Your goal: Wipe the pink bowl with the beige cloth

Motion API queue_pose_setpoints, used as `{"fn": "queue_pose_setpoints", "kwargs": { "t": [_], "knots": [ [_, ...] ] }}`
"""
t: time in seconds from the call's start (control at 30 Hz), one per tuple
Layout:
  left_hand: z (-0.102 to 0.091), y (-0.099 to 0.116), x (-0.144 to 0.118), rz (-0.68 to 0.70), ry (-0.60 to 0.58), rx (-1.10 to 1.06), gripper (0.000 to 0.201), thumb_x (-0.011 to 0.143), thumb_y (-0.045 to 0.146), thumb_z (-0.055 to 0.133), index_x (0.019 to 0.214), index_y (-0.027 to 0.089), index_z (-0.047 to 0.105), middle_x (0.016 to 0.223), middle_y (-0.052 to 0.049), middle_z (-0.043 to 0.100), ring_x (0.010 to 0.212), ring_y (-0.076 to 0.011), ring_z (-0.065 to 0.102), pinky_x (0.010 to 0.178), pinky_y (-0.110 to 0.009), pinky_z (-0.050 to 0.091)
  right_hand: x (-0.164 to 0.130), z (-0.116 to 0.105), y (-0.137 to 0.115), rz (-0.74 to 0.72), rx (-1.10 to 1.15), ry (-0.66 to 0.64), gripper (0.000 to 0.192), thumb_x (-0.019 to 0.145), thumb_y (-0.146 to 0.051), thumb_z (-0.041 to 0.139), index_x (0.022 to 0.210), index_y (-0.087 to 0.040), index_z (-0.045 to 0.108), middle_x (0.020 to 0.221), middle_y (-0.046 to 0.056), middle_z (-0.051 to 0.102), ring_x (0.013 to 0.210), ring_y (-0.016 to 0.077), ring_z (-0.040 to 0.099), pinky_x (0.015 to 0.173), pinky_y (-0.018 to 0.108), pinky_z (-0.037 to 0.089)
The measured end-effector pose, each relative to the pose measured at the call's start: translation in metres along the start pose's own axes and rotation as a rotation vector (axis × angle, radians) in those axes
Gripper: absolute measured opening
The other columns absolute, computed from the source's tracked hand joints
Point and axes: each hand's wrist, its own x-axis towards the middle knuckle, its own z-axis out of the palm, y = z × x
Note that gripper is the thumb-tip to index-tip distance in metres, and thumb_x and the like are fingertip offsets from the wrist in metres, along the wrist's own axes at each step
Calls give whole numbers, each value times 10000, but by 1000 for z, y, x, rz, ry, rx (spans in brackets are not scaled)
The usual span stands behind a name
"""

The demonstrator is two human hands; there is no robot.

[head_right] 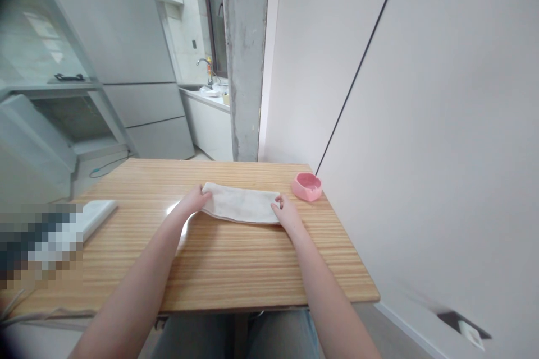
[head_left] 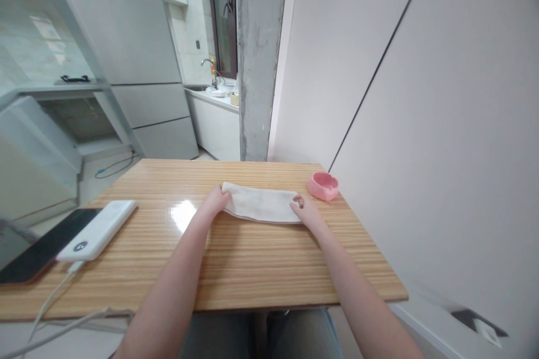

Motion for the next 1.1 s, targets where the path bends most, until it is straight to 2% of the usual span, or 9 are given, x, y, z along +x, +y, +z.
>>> {"fn": "queue_pose_setpoints", "kwargs": {
  "t": [0.1,0.2,0.33,0.5,0.6,0.67,0.8,0.97,1.1],
  "knots": [
    [-3,12,-6,31,110,-240,307,764,223,514,1061,152,479,827,-67,654,711,-197,637,631,-294,481,-4,4,-11,80,184,-195,217,698,-149,539,905,-172,598,577,-65,464,479,89,442,479,219,348],
    [14,33,-22,289,215,-537,326,761,253,550,1066,186,457,858,-27,625,765,-162,619,708,-285,486,-9,8,-22,117,315,-335,238,701,-128,541,927,-164,609,559,-70,472,437,69,429,435,202,353],
    [59,57,-46,565,24,-421,243,730,179,565,970,183,533,938,-46,630,898,-175,602,837,-305,461,-12,12,-29,78,368,-393,244,713,-123,537,938,-152,626,533,-73,478,427,59,430,430,186,380],
    [87,61,-57,602,-125,-205,117,748,183,562,864,190,570,878,-31,643,855,-183,589,791,-306,464,-8,18,-25,63,408,-469,132,742,-159,497,803,-159,614,549,-50,524,454,65,483,451,171,409],
    [82,59,-60,641,-266,-266,239,774,264,581,999,188,567,920,-41,651,790,-168,600,719,-291,484,-4,23,-24,165,384,-386,187,822,-308,458,779,-171,579,485,-50,485,440,89,482,447,192,403],
    [75,58,-61,675,-368,-347,295,833,333,530,1093,194,541,973,-54,654,799,-161,614,695,-276,494,-4,25,-24,133,283,-294,241,833,-376,457,754,-175,564,496,-36,497,476,109,499,477,214,406],
    [56,52,-53,705,-302,-268,271,906,358,409,1062,195,559,987,-66,647,889,-173,603,754,-275,481,-14,14,-20,-81,38,-103,90,705,-207,567,792,-182,572,760,25,641,729,165,587,672,269,450],
    [41,42,-39,671,-235,4,245,914,327,376,933,204,587,890,-60,643,827,-182,583,739,-282,438,-39,-38,9,-67,-36,76,401,690,-106,474,1080,-189,511,1016,73,645,909,196,615,782,306,457],
    [50,42,-41,712,-307,34,241,895,289,385,805,190,585,784,-40,630,737,-169,558,667,-266,402,-52,-87,45,41,-290,173,398,700,-81,435,1066,-186,549,996,93,658,894,208,621,737,299,439]
  ]
}}
